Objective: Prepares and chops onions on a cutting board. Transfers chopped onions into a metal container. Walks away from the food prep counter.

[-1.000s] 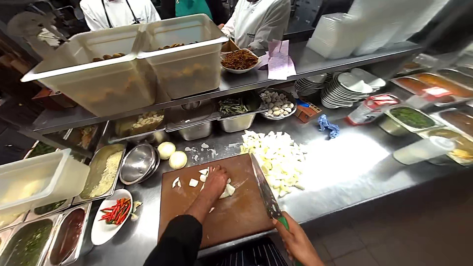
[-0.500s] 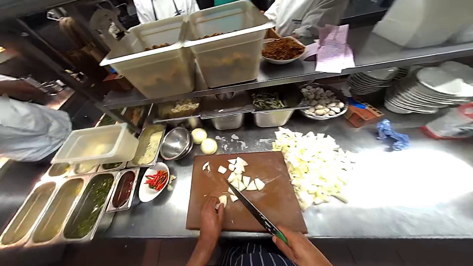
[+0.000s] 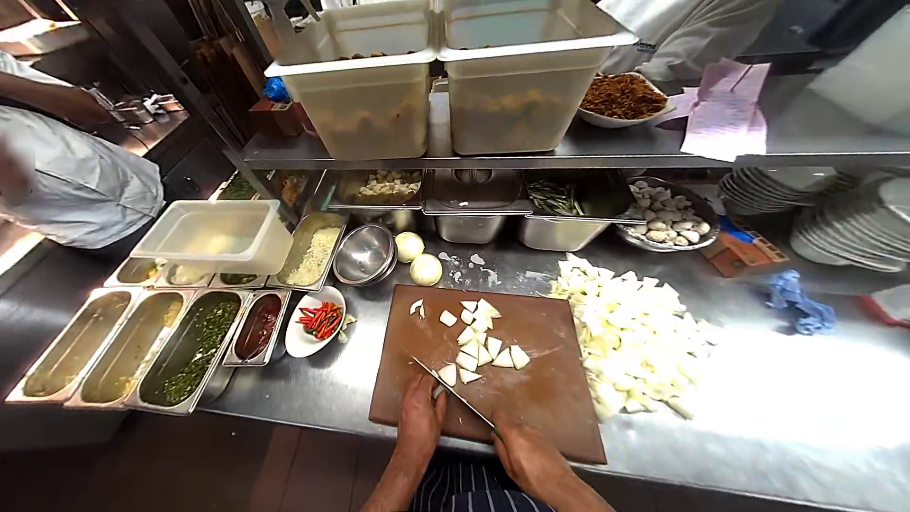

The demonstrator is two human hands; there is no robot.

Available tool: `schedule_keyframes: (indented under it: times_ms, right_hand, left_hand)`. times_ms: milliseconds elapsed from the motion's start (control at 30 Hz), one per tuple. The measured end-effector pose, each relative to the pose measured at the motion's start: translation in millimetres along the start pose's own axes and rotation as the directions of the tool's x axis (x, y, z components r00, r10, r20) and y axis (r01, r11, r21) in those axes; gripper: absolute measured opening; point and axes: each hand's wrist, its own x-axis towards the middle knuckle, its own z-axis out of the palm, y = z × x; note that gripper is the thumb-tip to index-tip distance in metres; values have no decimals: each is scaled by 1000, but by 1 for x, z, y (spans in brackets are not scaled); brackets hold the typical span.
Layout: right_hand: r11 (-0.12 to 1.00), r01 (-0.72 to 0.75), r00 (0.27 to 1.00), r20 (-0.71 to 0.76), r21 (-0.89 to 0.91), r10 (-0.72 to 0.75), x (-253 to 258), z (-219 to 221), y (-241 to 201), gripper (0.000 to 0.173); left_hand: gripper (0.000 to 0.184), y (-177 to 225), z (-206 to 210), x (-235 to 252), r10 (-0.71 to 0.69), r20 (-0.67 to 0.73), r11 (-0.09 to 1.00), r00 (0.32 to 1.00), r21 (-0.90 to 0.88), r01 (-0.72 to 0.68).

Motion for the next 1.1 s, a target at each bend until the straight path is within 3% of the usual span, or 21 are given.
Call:
schedule_keyframes:
  times_ms: [67,167,233,367,500,600,667,733,833,900,967,1100]
  right_hand:
    - [984,69,994,-92,164,-55,-3,7,15,39]
    - [914,78,958,-285,398,43,-33,13,45,43]
    - [919,-13,911,-374,395,174,-48,0,62,43]
    - [955,-294,890,-354,37,288,-33,-72,85,41]
    - [945,-293,946,-190,-147,264,-19,-126,95,36]
    - [955,-295,949,-127,-25,290,-37,-128,121,36]
    - [932,-277,935,-157,233,317,-57,-107,150,38]
    - [788,-190,902,-213,586,376,-74,-76,178,41]
    - [377,41,799,-257,925,544,-86,-38,198,36]
    - [185,188,709,-264,965,654,-83,-24,210,31]
    - [73,295,654,-257,953,712,-73,-13,228,29]
    - [-58,361,693,-227,931,684,-61,-3,256,28]
  left_hand:
    - [38,-16,2,0,142,-99,990,985,16,-141]
    - [111,-32,2,32,382,-17,919,924,117,-377]
    - [138,-26,0,66,447,76,873,891,179,-453]
    - [146,5,0,127,525,276,786,805,207,-583]
    - [146,35,26,151,632,334,699,700,143,-700]
    - [144,56,54,149,666,266,689,697,139,-712]
    - [143,76,71,139,638,244,722,731,143,-678]
    - [142,102,87,133,606,230,750,761,153,-643]
    - [140,145,117,128,610,197,750,767,169,-640]
    - [139,174,139,126,632,162,740,758,164,-652]
    - [139,202,158,127,641,133,736,756,171,-654]
    - [136,239,187,129,645,90,734,759,204,-648]
